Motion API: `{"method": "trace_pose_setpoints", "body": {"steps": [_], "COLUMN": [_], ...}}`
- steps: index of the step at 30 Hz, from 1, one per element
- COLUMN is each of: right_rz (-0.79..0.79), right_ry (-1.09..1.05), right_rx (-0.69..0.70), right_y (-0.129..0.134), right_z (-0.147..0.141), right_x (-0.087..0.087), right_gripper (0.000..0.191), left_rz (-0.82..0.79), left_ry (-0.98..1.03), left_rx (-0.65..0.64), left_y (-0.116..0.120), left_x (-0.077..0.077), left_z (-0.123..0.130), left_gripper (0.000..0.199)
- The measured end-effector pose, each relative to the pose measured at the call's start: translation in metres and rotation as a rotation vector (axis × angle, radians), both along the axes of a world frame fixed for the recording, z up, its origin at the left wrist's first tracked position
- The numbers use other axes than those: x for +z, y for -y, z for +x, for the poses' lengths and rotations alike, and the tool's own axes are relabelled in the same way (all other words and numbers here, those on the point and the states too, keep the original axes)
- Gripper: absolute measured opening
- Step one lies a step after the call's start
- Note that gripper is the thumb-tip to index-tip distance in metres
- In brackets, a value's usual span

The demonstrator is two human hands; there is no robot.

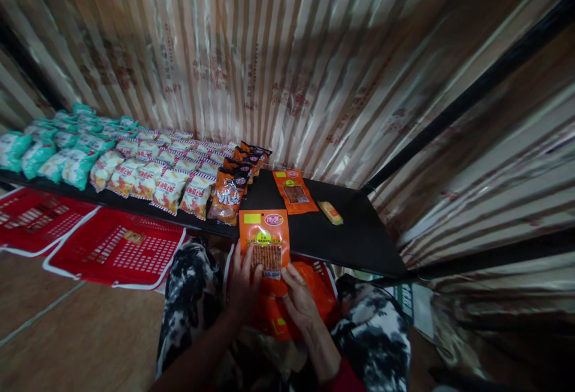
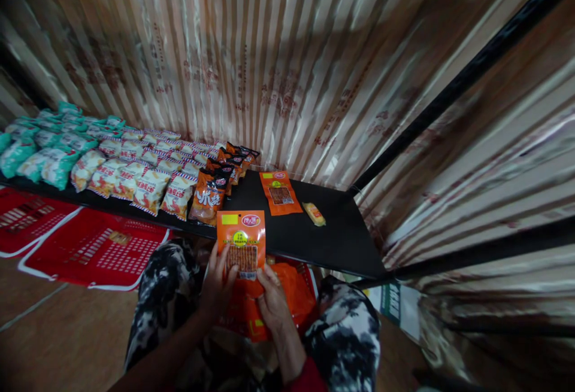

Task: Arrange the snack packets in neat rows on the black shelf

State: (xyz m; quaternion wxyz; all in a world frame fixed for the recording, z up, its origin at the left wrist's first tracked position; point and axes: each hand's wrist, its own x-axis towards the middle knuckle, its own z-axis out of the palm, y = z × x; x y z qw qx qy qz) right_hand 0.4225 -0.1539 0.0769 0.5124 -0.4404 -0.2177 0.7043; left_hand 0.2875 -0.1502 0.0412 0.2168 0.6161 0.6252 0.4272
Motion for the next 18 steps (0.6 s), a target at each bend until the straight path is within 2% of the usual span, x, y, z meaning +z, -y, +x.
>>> {"method": "trace_pose_setpoints", "body": {"steps": [4, 7, 13, 18], "right_rz": [-0.014, 0.006, 0.009, -0.009], "right_ry": [-0.015, -0.009, -0.02, -0.028], "right_rx": [-0.064, -0.062, -0.128, -0.141], "right_y": [0.003, 0.002, -0.001, -0.002], "right_z": [0.006, 0.01, 0.019, 0.026], "right_x": [-0.005, -0.007, -0.005, -0.009], "right_gripper": [0.028, 0.031, 0.028, 0.033], "left_rz": [-0.019, -0.007, 0.182, 0.265], "left_ry": [-0.1, -0.162, -0.349, -0.454], "left_rx": [-0.059, -0.08, -0.123, -0.109], "left_y": [0.0, -0.003, -0.011, -0.016], "left_x": [0.001, 0.003, 0.008, 0.014], "left_z": [0.002, 0.006, 0.015, 0.023], "left_gripper": [0.051, 0.051, 0.057, 0.061]}}
